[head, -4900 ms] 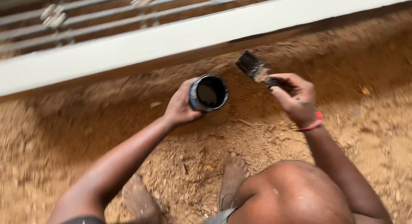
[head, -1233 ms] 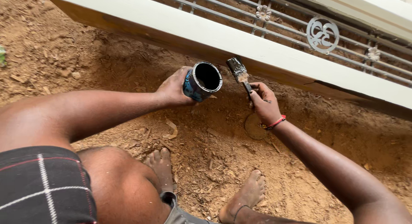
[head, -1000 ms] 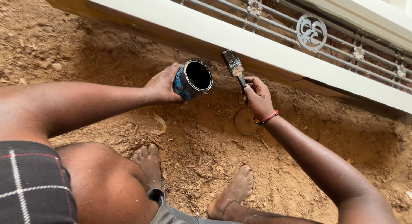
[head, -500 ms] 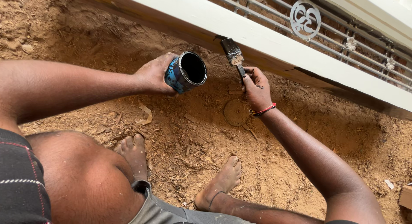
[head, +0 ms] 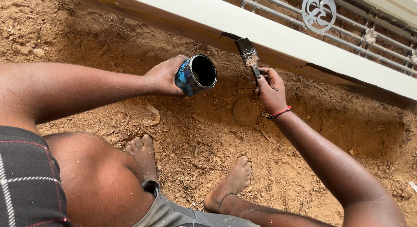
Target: The person paints the metal grill of a door frame with black paint using a brush while holding the paint container in the other hand.
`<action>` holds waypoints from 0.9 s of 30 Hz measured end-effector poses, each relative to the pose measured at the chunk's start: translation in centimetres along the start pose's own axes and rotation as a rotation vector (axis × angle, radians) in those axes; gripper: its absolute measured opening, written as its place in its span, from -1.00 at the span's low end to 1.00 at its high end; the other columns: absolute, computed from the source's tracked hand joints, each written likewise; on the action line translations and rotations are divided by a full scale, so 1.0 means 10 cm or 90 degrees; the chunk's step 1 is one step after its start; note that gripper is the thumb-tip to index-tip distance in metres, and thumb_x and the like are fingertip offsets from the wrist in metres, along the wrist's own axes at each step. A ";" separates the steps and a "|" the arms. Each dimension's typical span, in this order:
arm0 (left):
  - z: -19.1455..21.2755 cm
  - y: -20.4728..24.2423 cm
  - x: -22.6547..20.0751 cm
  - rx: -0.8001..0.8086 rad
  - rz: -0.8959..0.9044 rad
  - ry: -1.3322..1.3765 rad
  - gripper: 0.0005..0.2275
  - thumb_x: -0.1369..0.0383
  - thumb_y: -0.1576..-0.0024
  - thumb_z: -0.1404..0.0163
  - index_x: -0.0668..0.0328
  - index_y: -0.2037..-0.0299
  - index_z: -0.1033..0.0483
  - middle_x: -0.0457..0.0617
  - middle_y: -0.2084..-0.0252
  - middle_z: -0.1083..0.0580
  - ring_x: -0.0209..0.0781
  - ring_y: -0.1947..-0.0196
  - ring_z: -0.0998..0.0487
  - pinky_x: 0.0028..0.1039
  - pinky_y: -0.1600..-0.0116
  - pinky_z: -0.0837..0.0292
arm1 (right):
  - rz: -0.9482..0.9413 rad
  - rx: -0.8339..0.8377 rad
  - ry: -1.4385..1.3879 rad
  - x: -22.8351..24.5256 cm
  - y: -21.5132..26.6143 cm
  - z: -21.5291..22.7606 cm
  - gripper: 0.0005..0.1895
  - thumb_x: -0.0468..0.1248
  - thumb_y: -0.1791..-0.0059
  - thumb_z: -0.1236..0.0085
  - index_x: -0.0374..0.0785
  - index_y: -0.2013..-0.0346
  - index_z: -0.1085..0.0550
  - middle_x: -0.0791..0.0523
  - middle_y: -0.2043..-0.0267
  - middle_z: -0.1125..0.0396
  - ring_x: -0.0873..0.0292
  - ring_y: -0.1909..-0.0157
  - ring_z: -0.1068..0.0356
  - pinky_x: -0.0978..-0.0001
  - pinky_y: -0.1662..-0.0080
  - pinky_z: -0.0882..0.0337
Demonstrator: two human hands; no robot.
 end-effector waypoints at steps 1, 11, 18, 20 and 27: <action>0.00 0.00 0.00 -0.004 -0.009 0.003 -0.09 0.12 0.23 -0.36 0.07 -0.34 -0.10 0.12 -0.19 -0.35 0.07 -0.24 -0.41 -0.12 -0.36 -0.32 | -0.003 -0.002 -0.005 -0.01 0.01 0.01 -0.80 -0.39 -0.13 0.09 -0.29 -0.04 -0.40 0.23 0.28 -0.30 0.45 0.41 -0.24 0.60 0.36 -0.31; -0.03 -0.04 -0.05 0.022 -0.010 -0.001 -0.09 0.12 0.24 -0.37 0.07 -0.33 -0.11 0.13 -0.17 -0.35 0.08 -0.21 -0.42 -0.12 -0.35 -0.34 | -0.024 -0.012 -0.067 -0.03 0.03 0.06 -0.82 -0.39 -0.15 0.11 -0.29 -0.03 -0.39 0.21 0.29 -0.33 0.46 0.42 -0.24 0.62 0.37 -0.30; -0.05 -0.07 -0.12 0.047 0.000 -0.010 -0.11 0.11 0.24 -0.37 0.08 -0.31 -0.14 0.14 -0.13 -0.37 0.08 -0.18 -0.44 -0.12 -0.32 -0.37 | -0.023 -0.033 -0.044 -0.02 0.10 0.14 -0.82 -0.39 -0.14 0.12 -0.26 -0.02 -0.39 0.22 0.32 -0.32 0.47 0.45 -0.24 0.63 0.44 -0.27; -0.06 -0.08 -0.12 0.048 -0.006 -0.008 -0.11 0.11 0.25 -0.37 0.08 -0.30 -0.15 0.14 -0.13 -0.37 0.09 -0.17 -0.45 -0.11 -0.31 -0.38 | -0.027 -0.037 -0.053 -0.03 0.09 0.16 -0.82 -0.38 -0.15 0.11 -0.25 -0.03 -0.39 0.22 0.32 -0.32 0.47 0.46 -0.24 0.63 0.45 -0.26; -0.13 -0.14 -0.14 0.053 -0.031 0.002 -0.10 0.11 0.27 -0.39 0.10 -0.29 -0.17 0.14 -0.11 -0.39 0.10 -0.16 -0.46 -0.11 -0.28 -0.40 | -0.011 -0.062 -0.025 -0.09 0.16 0.29 -0.81 -0.38 -0.14 0.10 -0.26 -0.04 -0.39 0.22 0.28 -0.32 0.47 0.41 -0.24 0.64 0.41 -0.28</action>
Point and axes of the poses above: each hand's wrist, its own y-axis away from the middle knuckle, its own z-axis out of the back of the hand, x = y × z, the point moved 4 cm from there along -y, towards the middle knuckle
